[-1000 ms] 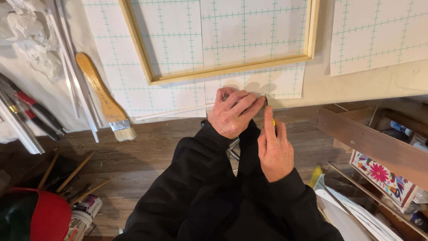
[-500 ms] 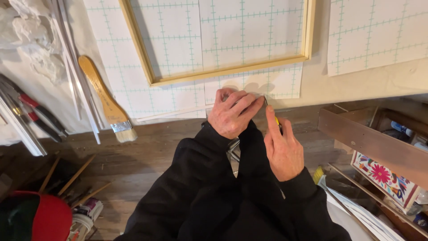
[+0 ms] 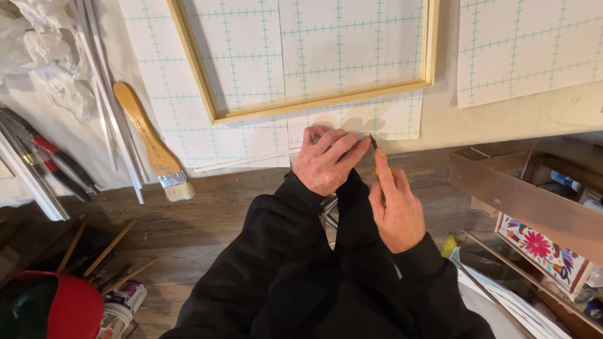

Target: The person cuts thin white strips to length with a utility knife, holding each strip against the edge of a wooden picture frame on the work table to match its size, then trims the ends and sets cut pieces beside the frame.

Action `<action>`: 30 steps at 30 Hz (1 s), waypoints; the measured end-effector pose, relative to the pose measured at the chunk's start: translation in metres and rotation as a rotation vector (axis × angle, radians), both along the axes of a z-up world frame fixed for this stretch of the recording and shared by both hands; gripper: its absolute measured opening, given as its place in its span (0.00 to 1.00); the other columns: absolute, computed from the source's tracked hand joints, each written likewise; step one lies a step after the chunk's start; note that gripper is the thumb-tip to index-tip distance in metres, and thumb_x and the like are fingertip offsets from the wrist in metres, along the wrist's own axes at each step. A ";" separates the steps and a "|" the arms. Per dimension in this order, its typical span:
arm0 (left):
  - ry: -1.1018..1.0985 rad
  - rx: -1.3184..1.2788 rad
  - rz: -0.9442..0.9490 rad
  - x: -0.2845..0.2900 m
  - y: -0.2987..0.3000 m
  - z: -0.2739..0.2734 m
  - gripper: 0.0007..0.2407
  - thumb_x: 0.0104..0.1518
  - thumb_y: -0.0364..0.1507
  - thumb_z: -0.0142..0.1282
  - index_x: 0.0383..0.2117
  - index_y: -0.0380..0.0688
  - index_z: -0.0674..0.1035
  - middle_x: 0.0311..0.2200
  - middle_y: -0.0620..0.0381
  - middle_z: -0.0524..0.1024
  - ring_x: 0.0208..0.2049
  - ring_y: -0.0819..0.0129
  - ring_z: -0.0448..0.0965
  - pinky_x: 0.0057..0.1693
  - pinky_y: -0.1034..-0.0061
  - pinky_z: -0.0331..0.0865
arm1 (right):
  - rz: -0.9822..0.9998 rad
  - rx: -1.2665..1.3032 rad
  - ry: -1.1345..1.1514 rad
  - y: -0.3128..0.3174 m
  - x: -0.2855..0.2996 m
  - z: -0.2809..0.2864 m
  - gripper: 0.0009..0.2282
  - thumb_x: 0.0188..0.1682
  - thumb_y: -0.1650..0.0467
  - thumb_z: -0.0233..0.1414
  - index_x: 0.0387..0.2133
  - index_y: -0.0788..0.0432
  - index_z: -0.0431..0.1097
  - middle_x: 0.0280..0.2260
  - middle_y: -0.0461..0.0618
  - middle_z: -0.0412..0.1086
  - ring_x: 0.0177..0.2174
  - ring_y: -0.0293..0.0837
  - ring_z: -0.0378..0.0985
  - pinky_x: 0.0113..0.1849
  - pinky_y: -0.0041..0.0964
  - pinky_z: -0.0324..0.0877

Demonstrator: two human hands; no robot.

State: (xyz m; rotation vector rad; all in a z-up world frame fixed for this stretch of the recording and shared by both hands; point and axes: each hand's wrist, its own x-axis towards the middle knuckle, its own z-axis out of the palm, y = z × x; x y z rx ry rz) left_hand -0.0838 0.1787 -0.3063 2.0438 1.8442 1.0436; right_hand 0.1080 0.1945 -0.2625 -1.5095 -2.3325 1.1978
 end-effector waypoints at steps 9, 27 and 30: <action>-0.013 0.013 -0.025 -0.003 0.001 0.001 0.17 0.48 0.23 0.61 0.48 0.41 0.82 0.44 0.60 0.74 0.47 0.65 0.77 0.52 0.63 0.67 | -0.004 0.060 0.013 0.004 0.005 0.012 0.27 0.54 0.76 0.51 0.68 0.55 0.56 0.45 0.58 0.71 0.36 0.54 0.79 0.36 0.45 0.75; 0.003 -0.128 0.175 0.006 0.001 0.035 0.10 0.52 0.23 0.65 0.40 0.43 0.81 0.38 0.59 0.75 0.41 0.60 0.76 0.49 0.64 0.68 | -0.063 0.179 0.198 0.200 -0.016 0.009 0.11 0.51 0.77 0.63 0.42 0.63 0.67 0.37 0.47 0.80 0.38 0.41 0.86 0.43 0.35 0.78; -0.014 -0.113 0.162 0.010 -0.006 0.050 0.08 0.56 0.23 0.65 0.41 0.40 0.81 0.39 0.57 0.75 0.41 0.62 0.77 0.45 0.68 0.69 | -0.012 0.231 0.155 0.204 -0.021 0.008 0.11 0.51 0.77 0.63 0.41 0.63 0.68 0.36 0.48 0.80 0.37 0.42 0.85 0.41 0.35 0.78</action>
